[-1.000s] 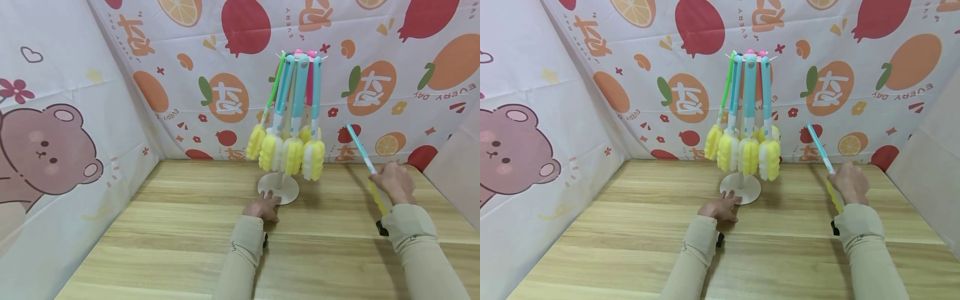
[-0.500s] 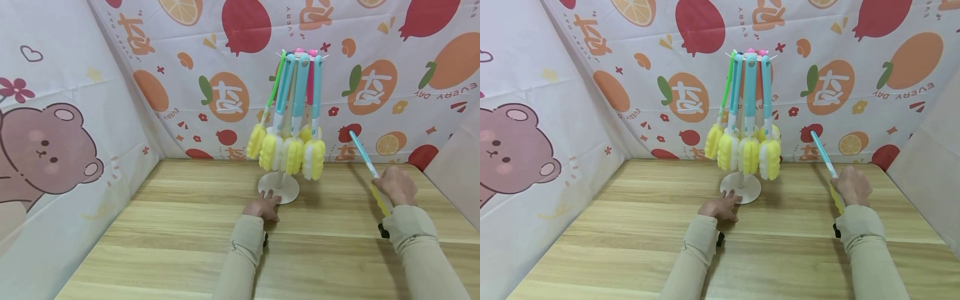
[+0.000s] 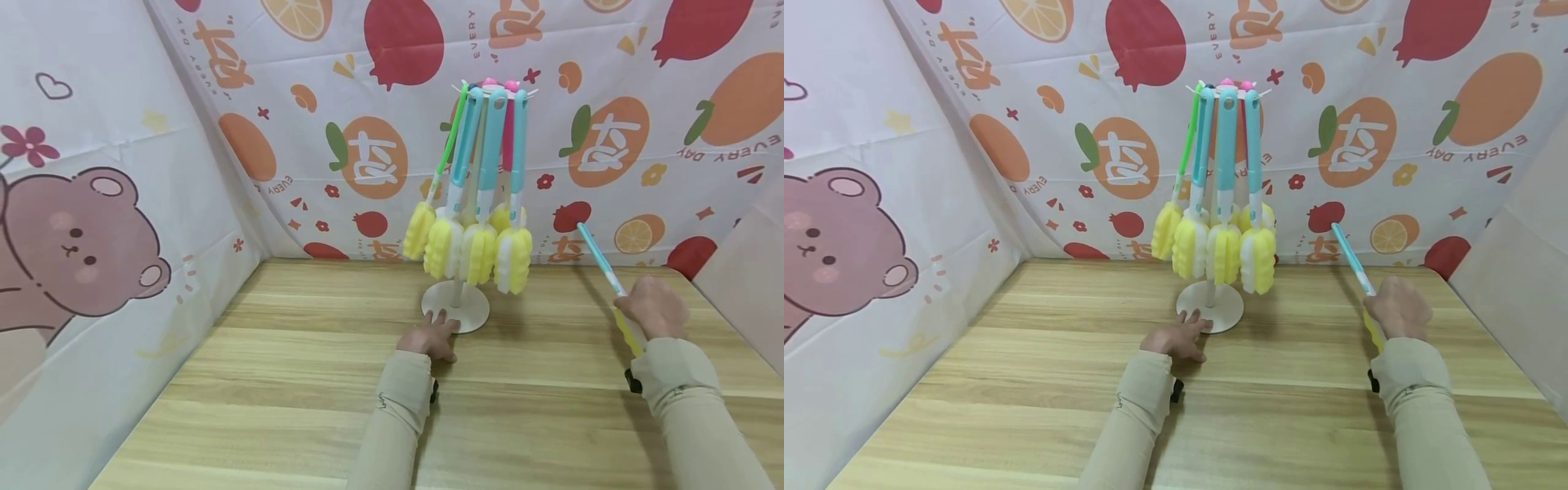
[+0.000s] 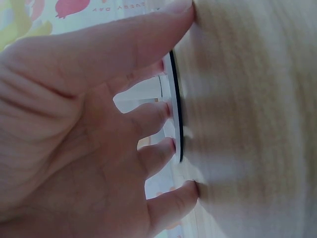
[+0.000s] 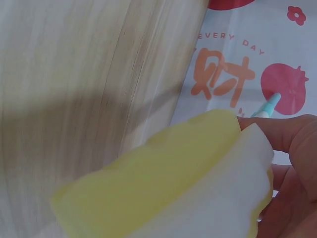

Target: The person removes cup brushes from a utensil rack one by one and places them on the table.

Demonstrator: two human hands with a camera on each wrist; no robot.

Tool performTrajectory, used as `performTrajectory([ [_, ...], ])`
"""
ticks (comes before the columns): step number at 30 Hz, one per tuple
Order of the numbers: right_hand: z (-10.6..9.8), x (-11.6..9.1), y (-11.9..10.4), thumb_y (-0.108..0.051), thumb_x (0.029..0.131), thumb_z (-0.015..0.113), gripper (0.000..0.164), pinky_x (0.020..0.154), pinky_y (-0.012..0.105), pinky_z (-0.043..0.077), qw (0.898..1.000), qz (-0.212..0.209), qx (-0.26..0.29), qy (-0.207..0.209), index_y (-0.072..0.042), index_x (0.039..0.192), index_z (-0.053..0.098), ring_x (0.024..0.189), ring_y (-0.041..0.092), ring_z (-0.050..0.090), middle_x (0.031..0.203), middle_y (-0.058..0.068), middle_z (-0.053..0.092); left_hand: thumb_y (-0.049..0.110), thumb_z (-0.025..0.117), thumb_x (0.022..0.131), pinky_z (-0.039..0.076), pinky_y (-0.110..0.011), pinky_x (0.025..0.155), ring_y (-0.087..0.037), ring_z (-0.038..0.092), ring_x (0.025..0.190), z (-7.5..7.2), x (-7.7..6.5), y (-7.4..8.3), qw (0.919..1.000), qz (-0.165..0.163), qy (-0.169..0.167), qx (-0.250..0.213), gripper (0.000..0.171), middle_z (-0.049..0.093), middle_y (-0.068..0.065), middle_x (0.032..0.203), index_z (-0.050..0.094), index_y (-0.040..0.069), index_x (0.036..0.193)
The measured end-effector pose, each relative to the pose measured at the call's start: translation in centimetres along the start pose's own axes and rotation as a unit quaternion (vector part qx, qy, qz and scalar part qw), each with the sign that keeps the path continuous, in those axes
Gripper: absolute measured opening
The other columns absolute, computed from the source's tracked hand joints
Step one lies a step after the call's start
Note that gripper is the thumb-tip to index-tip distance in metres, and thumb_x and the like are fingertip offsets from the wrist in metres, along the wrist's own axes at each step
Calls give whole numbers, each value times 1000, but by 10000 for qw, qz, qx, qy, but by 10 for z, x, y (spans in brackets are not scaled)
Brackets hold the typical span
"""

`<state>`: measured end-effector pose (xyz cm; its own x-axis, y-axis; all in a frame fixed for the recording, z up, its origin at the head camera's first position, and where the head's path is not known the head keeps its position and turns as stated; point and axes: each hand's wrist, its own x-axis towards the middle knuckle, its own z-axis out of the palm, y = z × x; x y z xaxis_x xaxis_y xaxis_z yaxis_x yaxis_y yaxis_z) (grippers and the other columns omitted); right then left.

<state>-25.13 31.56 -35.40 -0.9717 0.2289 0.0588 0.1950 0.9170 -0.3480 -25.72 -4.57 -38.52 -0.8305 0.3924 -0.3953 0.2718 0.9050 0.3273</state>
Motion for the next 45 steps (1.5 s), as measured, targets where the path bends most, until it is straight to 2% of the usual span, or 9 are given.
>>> performTrajectory([
  [9,-3,-2,13,-18,77,56,25,41,34,41,9994,52,-134,-321,3,63,53,50,23,45,56,12,47,27,65,81,25,-55,101,-26,0,133,-3,-1,1,10000,-1,-21,-4,67,8,-6,151,32,24,139],
  [20,3,-7,29,-16,76,56,24,43,34,40,9991,-68,-114,-401,0,60,51,50,22,44,54,9,46,26,65,81,24,-55,101,-25,-1,133,-1,-2,1,9999,-32,-69,-115,68,7,-4,151,31,25,140],
  [28,5,-8,34,-23,79,56,29,47,37,43,9952,260,-231,-910,5,71,54,55,26,47,62,15,49,25,66,81,25,-57,100,-26,0,133,-2,-2,0,10000,-17,-28,-54,67,9,-6,151,32,24,139],
  [34,9,-8,37,-25,82,54,32,46,36,41,9951,201,-328,-911,6,74,53,55,24,45,61,13,46,26,65,81,23,-57,101,-26,-1,133,-4,-1,0,9999,-30,-56,-90,67,8,-6,151,32,24,139],
  [40,14,-8,43,-20,80,51,23,48,36,41,9915,292,-449,-1185,0,70,52,56,24,44,60,11,45,26,65,81,24,-56,100,-25,0,133,-3,-1,1,10000,-25,-42,-83,67,9,-5,151,33,25,139],
  [45,15,-5,46,-17,79,50,20,49,39,42,9909,378,-447,-1208,1,70,52,58,27,45,63,14,47,27,65,81,26,-55,100,-26,1,133,-4,0,1,10000,11,-19,27,66,9,-5,150,33,25,139],
])
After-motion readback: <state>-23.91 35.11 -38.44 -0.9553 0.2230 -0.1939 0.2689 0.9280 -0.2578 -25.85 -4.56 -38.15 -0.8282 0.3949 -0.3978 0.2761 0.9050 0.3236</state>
